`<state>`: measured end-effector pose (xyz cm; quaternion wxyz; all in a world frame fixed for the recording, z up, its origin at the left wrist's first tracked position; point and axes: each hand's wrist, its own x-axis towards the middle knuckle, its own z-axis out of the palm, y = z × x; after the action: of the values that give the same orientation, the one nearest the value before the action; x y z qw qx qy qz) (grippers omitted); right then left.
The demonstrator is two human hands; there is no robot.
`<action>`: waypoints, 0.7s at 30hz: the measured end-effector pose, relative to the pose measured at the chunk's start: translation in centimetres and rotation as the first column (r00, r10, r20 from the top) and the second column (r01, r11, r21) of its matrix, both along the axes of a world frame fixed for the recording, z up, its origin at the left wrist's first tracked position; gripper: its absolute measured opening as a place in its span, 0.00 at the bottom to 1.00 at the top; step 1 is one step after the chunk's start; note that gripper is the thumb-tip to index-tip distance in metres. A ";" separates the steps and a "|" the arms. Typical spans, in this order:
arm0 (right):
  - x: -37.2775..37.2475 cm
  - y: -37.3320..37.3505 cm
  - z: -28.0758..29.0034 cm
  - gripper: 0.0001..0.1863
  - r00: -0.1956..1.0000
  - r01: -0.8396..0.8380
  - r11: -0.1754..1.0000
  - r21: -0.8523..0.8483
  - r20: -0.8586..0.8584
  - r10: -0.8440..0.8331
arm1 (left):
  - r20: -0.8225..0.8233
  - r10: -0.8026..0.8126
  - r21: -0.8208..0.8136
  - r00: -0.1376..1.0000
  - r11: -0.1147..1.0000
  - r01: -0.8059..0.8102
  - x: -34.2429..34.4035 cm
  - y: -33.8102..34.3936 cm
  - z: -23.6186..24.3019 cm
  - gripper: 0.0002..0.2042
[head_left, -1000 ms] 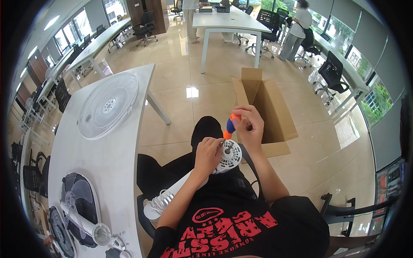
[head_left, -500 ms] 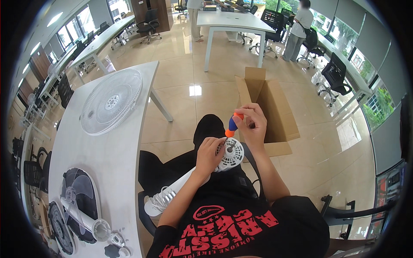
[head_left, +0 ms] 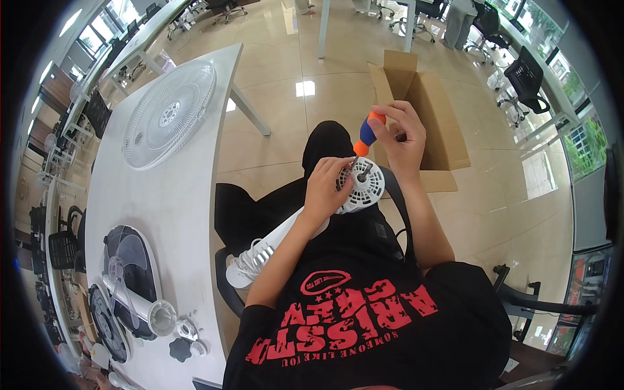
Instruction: Use a screwdriver to assemble or repair the motor housing of a desk fan.
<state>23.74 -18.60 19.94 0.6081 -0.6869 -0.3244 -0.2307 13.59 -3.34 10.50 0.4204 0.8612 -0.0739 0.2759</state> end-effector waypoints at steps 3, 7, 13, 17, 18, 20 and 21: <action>-0.5 0.3 0.5 0.11 0.999 -0.006 1.000 0.021 -0.049 0.007 | 0.001 -0.010 0.007 1.000 1.000 0.010 -0.1 0.2 -0.3 0.20; -0.6 0.4 0.4 0.11 0.964 -0.096 0.974 0.207 -0.225 0.143 | 0.013 -0.017 0.000 1.000 1.000 0.017 -0.2 0.0 0.0 0.20; -0.4 -0.2 0.4 0.11 1.000 0.017 1.000 -0.009 -0.014 -0.017 | 0.022 -0.015 0.007 1.000 1.000 0.015 -0.1 0.0 -0.1 0.19; -0.8 0.5 0.7 0.11 0.959 -0.081 0.977 0.198 -0.251 0.130 | 0.029 -0.010 0.006 1.000 1.000 0.010 -0.1 0.0 -0.1 0.19; -0.8 0.4 0.7 0.11 0.959 -0.081 0.977 0.197 -0.251 0.130 | 0.030 -0.010 0.006 1.000 1.000 0.009 -0.1 -0.1 -0.2 0.19; -0.6 0.1 0.7 0.12 0.959 -0.099 0.984 0.150 -0.249 0.134 | 0.035 -0.018 -0.001 0.999 1.000 0.018 -0.1 -0.1 -0.2 0.19; -0.6 0.0 0.7 0.12 0.959 -0.098 0.984 0.149 -0.249 0.133 | 0.036 -0.018 -0.002 0.999 1.000 0.018 -0.1 -0.1 -0.2 0.19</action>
<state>23.14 -18.58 20.64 0.7026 -0.6481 -0.2659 -0.1248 13.54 -3.40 10.34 0.4225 0.8550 -0.0889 0.2874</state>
